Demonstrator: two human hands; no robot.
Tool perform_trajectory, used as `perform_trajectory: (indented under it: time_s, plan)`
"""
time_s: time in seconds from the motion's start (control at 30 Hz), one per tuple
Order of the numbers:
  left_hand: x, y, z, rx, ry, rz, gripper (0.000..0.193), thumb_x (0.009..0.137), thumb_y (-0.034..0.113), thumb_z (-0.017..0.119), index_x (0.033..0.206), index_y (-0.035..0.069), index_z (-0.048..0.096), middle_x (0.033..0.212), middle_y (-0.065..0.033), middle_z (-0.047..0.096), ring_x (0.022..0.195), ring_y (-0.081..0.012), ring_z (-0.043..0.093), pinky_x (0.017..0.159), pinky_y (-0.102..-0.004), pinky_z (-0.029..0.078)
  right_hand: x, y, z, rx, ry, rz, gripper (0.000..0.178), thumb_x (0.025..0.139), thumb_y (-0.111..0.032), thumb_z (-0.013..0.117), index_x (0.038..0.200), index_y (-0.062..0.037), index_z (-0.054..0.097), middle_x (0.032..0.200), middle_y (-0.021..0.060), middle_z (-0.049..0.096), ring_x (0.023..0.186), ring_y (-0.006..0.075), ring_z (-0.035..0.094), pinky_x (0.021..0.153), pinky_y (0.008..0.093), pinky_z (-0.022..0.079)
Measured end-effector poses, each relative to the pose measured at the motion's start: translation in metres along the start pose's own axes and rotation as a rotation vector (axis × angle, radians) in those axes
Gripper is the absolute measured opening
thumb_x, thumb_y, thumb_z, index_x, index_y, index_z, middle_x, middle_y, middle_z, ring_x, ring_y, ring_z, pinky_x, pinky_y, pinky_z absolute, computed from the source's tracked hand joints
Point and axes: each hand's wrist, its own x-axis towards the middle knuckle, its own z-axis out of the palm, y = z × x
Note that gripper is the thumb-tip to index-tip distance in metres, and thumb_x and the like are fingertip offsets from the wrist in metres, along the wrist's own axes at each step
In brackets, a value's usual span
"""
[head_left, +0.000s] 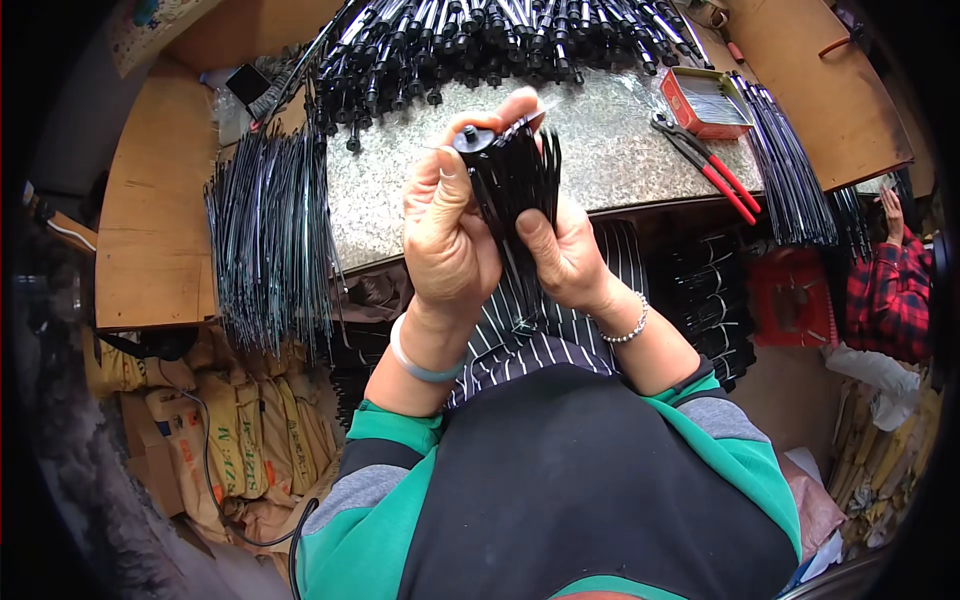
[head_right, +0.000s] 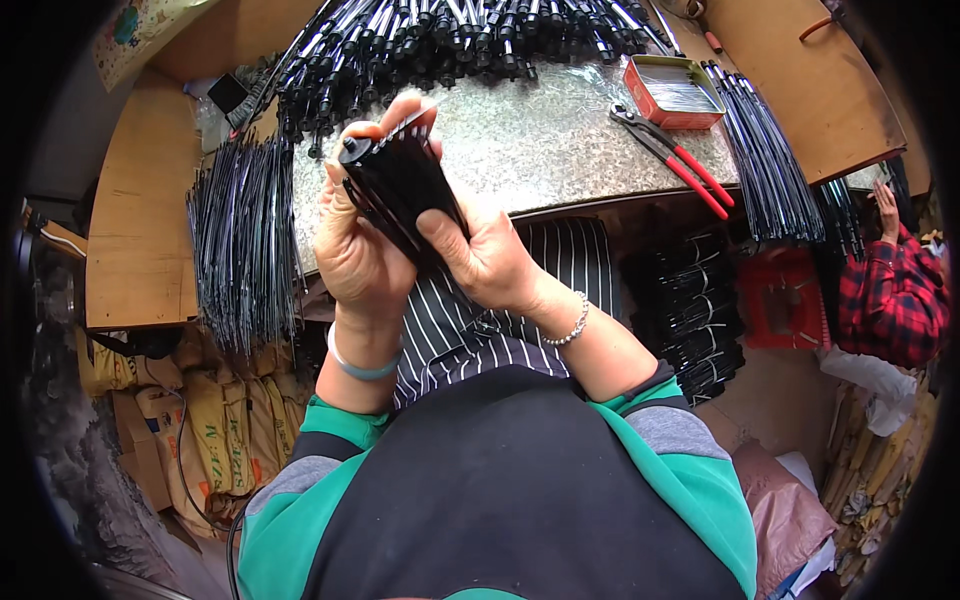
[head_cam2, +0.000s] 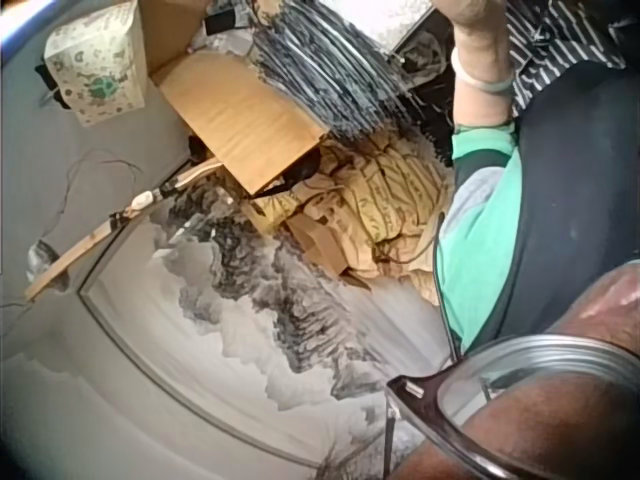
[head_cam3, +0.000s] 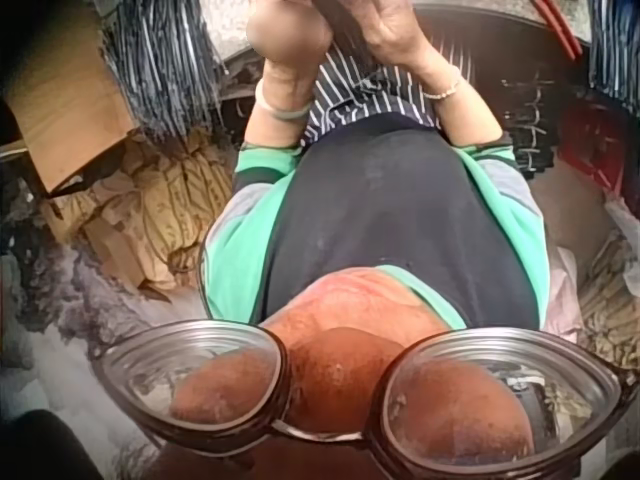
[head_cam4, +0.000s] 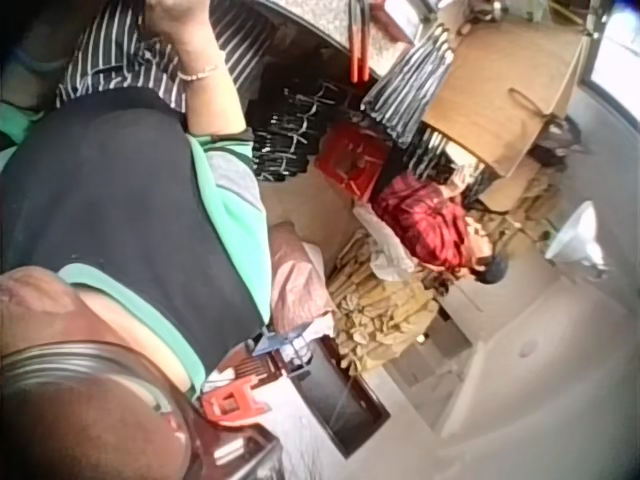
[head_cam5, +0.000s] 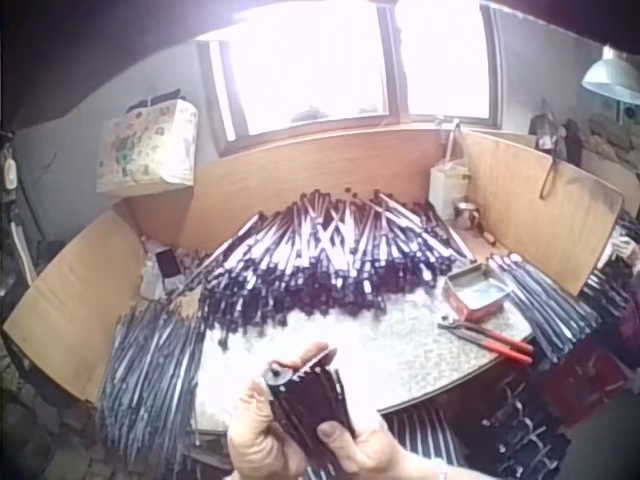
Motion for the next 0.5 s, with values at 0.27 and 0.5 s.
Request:
perform_trajectory:
  time_s: [0.27, 0.5]
  plan:
    - [0.006, -0.004, -0.024, 0.264, 0.001, 0.035, 0.033, 0.095, 0.021, 0.045, 0.116, -0.003, 0.049, 0.092, -0.0065, 0.062, 0.074, -0.0094, 0.059, 0.072, -0.0213, 0.047, -0.006, 0.015, -0.005, -0.276, 0.049, -0.032, 0.043, 0.092, -0.032, 0.048, 0.119, 0.0018, 0.047, 0.100, 0.0093, 0.061, 0.091, 0.0175, 0.058, 0.080, 0.0290, 0.045]
    - [0.002, -0.015, -0.020, 0.662, 0.094, 0.338, 0.029, 0.090, 0.015, 0.056, 0.113, -0.003, 0.056, 0.087, -0.0038, 0.062, 0.075, -0.0048, 0.054, 0.068, -0.0173, 0.044, -0.009, 0.015, -0.004, -0.565, 0.179, -0.157, 0.039, 0.093, -0.029, 0.047, 0.117, 0.0021, 0.050, 0.098, 0.0140, 0.062, 0.085, 0.0226, 0.062, 0.073, 0.0301, 0.048]
